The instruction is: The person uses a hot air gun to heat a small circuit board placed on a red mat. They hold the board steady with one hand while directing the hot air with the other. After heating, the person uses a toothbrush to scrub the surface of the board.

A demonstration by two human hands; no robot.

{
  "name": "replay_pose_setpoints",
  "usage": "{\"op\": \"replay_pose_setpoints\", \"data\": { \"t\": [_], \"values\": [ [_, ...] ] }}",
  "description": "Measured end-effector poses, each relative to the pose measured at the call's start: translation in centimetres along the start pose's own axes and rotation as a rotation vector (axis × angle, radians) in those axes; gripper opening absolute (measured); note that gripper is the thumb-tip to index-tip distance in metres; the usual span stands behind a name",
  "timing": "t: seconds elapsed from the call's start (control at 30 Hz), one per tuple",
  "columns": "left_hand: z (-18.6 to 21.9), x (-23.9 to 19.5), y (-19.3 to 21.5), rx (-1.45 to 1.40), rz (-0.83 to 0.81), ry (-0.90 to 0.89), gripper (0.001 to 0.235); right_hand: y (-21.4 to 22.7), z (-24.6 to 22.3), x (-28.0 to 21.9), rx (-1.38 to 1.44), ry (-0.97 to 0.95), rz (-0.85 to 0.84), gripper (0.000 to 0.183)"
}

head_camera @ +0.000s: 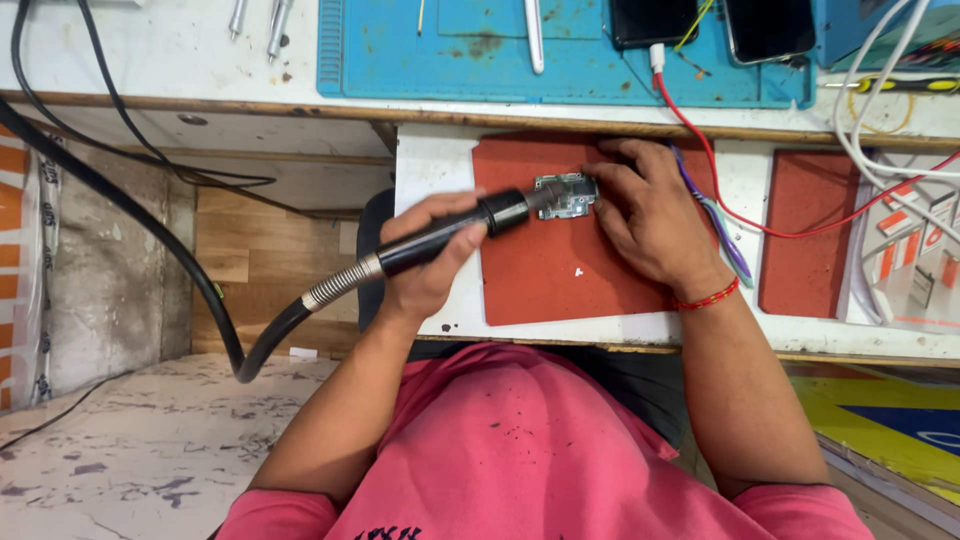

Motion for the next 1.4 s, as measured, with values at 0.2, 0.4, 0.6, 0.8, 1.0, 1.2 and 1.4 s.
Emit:
{"op": "replay_pose_setpoints", "data": {
  "t": [0.2,0.4,0.6,0.8,1.0,1.2,1.4],
  "values": [
    [0.3,0.0,0.1,-0.042,-0.012,-0.007,0.026,0.2,0.1,0.0,0.014,-0.021,-0.008,0.04],
    [0.0,-0.1,-0.1,0.044,0.028,0.04,0.027,0.1,0.3,-0.1,-0.01,-0.016,-0.005,0.039],
    [0.7,0.0,-0.1,-0.005,0.003,-0.006,0.024,0.0,0.5,-0.1,-0.013,-0.049,-0.005,0.04],
    [0.9,0.2,-0.2,0.017,-0.078,-0.034,0.025,0.0,0.6,0.0,-0.017,-0.061,-0.005,0.04],
    [0.9,0.1,-0.2,0.03,-0.064,-0.073,0.024,0.1,0.7,-0.1,-0.006,-0.057,-0.004,0.039],
    [1.2,0.3,-0.4,0.024,-0.102,-0.091,0.025,0.3,0.8,-0.1,0.012,-0.078,-0.015,0.04],
    [0.7,0.4,-0.2,0.007,-0.015,-0.031,0.027,0.3,0.6,-0.1,0.006,-0.074,-0.005,0.039]
  ]
}}
Point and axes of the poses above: each hand's wrist, its own x-axis towards the middle knuckle, its own y-axis out of the back of the hand, z = x × y, the point moved 5 cm from there along x, towards the middle knuckle, and after that the axes turned 11 degrees about x, right-handed, at the moved point
